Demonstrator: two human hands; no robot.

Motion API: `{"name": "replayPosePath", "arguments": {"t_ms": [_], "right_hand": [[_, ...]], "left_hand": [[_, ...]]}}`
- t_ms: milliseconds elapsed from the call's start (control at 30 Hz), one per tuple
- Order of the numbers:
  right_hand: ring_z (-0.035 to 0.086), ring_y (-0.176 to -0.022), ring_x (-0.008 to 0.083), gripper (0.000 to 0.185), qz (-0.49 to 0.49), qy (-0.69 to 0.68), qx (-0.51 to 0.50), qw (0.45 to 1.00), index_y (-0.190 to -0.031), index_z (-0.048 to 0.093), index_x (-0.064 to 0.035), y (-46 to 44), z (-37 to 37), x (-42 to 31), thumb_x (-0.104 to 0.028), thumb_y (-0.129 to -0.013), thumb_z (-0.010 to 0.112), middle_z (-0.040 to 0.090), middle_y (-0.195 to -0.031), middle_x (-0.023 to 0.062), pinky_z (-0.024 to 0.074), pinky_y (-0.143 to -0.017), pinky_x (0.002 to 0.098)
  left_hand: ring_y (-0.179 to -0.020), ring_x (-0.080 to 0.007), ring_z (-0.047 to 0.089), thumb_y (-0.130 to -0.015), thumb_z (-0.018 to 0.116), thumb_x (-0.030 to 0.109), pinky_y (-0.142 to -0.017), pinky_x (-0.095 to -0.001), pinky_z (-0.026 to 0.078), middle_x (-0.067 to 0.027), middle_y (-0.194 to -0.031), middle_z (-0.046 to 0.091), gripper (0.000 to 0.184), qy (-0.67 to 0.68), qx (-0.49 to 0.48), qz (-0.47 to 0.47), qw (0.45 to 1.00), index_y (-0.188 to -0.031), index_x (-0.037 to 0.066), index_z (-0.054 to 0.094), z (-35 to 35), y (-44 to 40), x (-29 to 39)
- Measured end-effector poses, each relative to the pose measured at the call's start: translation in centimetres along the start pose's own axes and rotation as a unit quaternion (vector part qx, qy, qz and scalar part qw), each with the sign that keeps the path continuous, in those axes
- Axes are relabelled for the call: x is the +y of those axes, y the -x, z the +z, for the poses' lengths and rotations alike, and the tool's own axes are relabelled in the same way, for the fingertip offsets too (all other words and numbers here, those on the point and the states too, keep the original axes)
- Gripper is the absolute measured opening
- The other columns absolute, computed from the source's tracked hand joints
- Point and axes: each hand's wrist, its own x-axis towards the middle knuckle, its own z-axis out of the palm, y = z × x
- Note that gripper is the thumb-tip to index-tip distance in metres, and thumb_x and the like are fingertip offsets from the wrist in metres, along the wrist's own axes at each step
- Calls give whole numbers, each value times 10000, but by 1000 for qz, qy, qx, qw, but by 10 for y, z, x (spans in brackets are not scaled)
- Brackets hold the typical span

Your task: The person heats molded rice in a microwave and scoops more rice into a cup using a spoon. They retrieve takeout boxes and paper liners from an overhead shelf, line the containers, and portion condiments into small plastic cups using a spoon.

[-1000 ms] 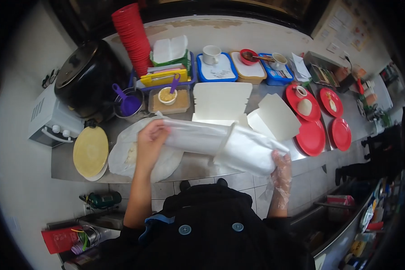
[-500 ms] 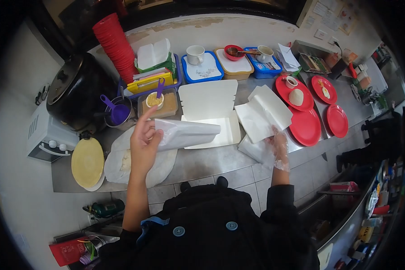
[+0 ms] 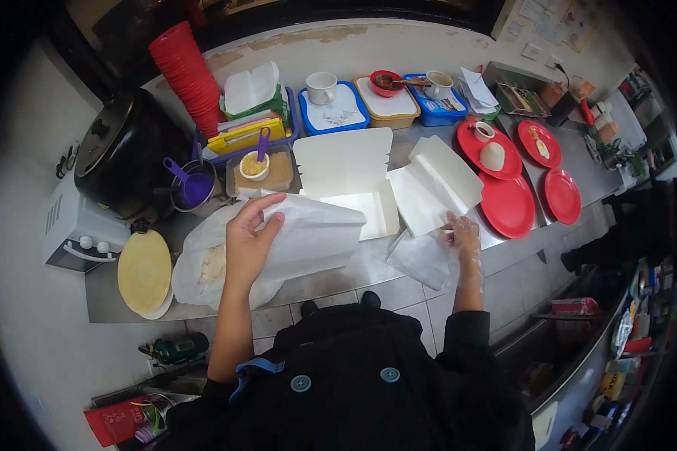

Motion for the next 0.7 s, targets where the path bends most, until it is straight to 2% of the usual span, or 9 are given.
{"name": "replayPosePath", "arguments": {"t_ms": [133,233,300,333,400,433,567,633,700], "right_hand": [[473,-383,99,319,-28,-4,21,999,-889,622,23,9,-5,4,-276,-809,701,636,-697,93,367,-375,231],[550,-484,133,400,-27,58,35,997,-934,612,-9,9,-12,9,-341,-755,745,642,-736,80,408,-436,246],[607,-684,218,462,-199,249,244,916,-969,617,-14,19,-20,17,-335,-683,785,649,-849,112,482,-589,332],[607,-684,218,462,-199,249,246,915,-969,617,-14,25,-23,21,-335,-683,785,649,-849,112,482,-589,332],[586,-908,290,495,-426,357,155,817,-997,628,-22,41,-30,31,-318,-637,795,634,-961,143,470,-760,412],[558,-1013,294,481,-436,412,109,793,-1029,639,-55,40,-33,46,-323,-655,777,619,-1046,140,450,-823,420],[602,-922,292,424,-309,455,2,835,-1012,660,-78,33,-58,65,-293,-663,766,649,-943,141,468,-764,407],[613,-706,244,277,-64,506,-111,853,-922,683,-75,37,-75,43,-217,-690,735,653,-762,115,471,-667,385],[584,-628,211,229,-74,472,-165,863,-886,682,-55,63,-88,-9,-180,-698,716,628,-686,103,459,-623,368]], "left_hand": [[-1008,-111,549,-834,583,-59,-765,-196,475,-46,-1057,572,297,-16,5,-5,1000,-1129,-21,590,6,1,-3],[-997,-96,544,-831,582,-65,-736,-181,468,-43,-1062,569,297,-12,-5,-17,1000,-1124,-16,594,13,2,-2],[-990,-88,541,-829,582,-67,-715,-171,460,-40,-1067,566,298,-7,-9,-13,1000,-1122,-13,596,15,1,-2],[-977,-82,537,-828,583,-67,-692,-164,450,-35,-1074,566,298,-26,-13,7,1000,-1119,-7,600,14,0,-3],[-964,-76,533,-826,584,-66,-668,-157,440,-29,-1082,565,297,-46,-19,28,998,-1116,-2,603,15,-2,-6],[-941,-67,526,-825,585,-65,-648,-150,426,-19,-1068,562,297,-47,-16,20,999,-1113,4,609,16,-2,-8],[-885,-43,503,-823,585,-62,-619,-134,395,3,-1012,545,293,-73,-5,17,997,-1101,19,624,12,-5,-7],[-875,-37,498,-822,585,-62,-612,-132,388,6,-997,538,292,-83,2,21,996,-1099,21,626,7,-6,-4],[-865,-32,493,-821,585,-62,-605,-129,380,8,-982,531,292,-94,4,25,995,-1097,23,629,5,-8,0]]}}
